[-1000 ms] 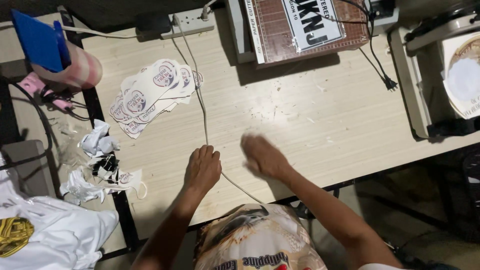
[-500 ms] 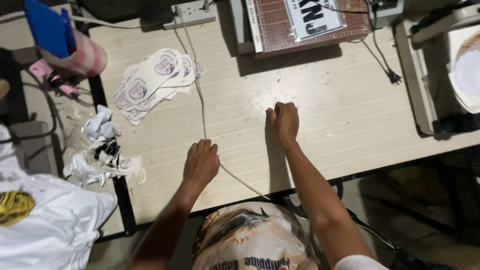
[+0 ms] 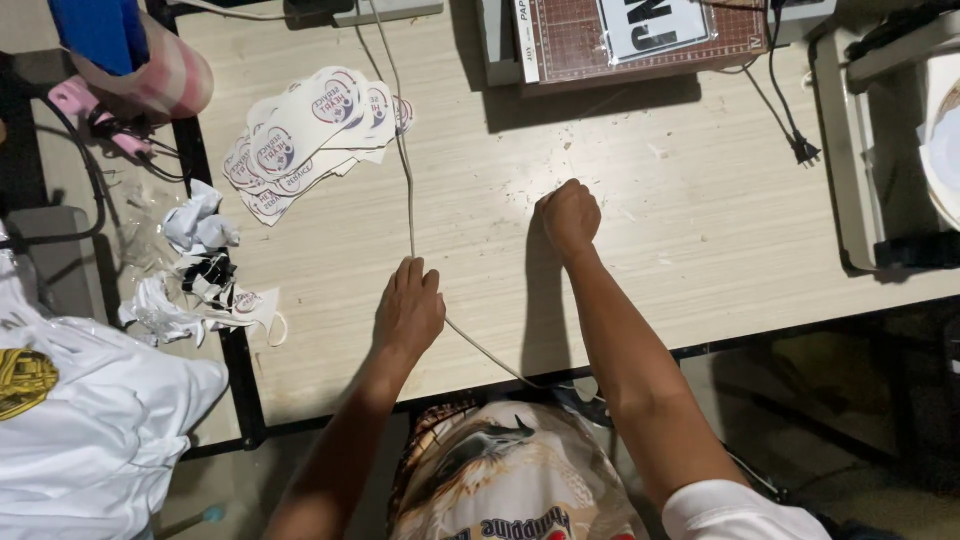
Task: The person clears a worktable by moving a paper cutter, a pink glue gun, and several printed stickers to the side. They then wipe the table surface with their hands to gather small debris and paper scraps into a pile, which they collect and remove.
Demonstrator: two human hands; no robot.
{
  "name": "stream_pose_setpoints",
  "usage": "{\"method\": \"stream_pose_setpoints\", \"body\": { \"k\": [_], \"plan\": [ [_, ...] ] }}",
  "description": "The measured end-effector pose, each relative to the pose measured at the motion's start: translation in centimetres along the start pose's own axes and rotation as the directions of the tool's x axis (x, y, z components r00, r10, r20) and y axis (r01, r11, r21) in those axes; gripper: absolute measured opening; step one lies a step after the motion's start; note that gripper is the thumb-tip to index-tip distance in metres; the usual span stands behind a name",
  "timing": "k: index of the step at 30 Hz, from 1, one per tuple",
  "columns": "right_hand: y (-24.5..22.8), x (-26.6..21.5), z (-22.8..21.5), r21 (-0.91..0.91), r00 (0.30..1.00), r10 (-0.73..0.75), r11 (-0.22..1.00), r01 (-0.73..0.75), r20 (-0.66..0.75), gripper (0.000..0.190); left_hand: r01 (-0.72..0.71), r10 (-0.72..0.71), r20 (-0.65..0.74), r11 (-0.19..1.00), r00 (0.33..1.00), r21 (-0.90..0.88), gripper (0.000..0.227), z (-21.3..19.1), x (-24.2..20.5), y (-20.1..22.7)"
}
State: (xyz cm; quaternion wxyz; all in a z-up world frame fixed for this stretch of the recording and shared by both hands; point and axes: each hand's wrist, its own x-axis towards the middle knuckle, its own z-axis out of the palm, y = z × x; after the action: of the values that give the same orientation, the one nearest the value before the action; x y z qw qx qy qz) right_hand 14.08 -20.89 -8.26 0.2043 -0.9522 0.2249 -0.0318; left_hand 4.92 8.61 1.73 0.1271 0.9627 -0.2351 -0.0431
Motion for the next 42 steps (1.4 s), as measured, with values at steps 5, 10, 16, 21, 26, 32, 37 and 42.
{"method": "stream_pose_setpoints", "body": {
  "k": [5, 10, 16, 21, 26, 32, 37, 42],
  "plan": [
    [0.9, 0.1, 1.7, -0.160, 0.962, -0.237, 0.963, 0.215, -0.135, 0.018, 0.055, -0.055, 0.083, 0.998, 0.995, 0.002, 0.036, -0.6, 0.0, 0.6],
    [1.6, 0.2, 0.8, -0.098, 0.960, -0.265, 0.961, 0.257, -0.088, 0.014, 0.060, -0.060, 0.049, 0.998, 0.997, 0.000, 0.039, 2.1, -0.8, -0.6],
    [0.1, -0.6, -5.7, 0.208, 0.958, -0.284, 0.940, 0.271, 0.039, 0.015, 0.105, -0.105, 0.050, 0.994, 0.993, -0.007, 0.046, 1.2, 0.3, 0.9],
    [2.4, 1.8, -6.0, -0.067, 0.876, -0.389, 0.904, 0.423, 0.283, 0.036, 0.064, -0.077, -0.112, 0.991, 0.991, -0.117, 0.047, 5.1, 1.1, 0.8],
    [3.9, 4.6, -6.6, -0.158, 0.538, -0.703, 0.532, 0.832, 0.466, 0.051, 0.147, -0.182, -0.248, 0.977, 0.952, -0.154, 0.035, 7.1, 1.3, 1.1],
    [3.6, 7.2, -6.2, -0.140, 0.341, -0.736, 0.322, 0.936, 0.585, 0.050, 0.158, -0.190, -0.252, 0.977, 0.949, -0.143, 0.036, 6.9, 1.5, 1.3],
    [0.9, 8.1, -7.5, -0.039, 0.266, -0.619, 0.355, 0.934, 0.739, 0.038, 0.167, -0.197, -0.238, 0.976, 0.951, -0.139, 0.036, 7.3, 1.4, 1.4],
    [0.8, 8.6, -6.0, -0.122, 0.061, -0.731, -0.031, 0.992, 0.680, 0.047, 0.191, -0.211, -0.211, 0.975, 0.954, -0.115, 0.037, 7.7, 1.5, 1.2]
  ]
}}
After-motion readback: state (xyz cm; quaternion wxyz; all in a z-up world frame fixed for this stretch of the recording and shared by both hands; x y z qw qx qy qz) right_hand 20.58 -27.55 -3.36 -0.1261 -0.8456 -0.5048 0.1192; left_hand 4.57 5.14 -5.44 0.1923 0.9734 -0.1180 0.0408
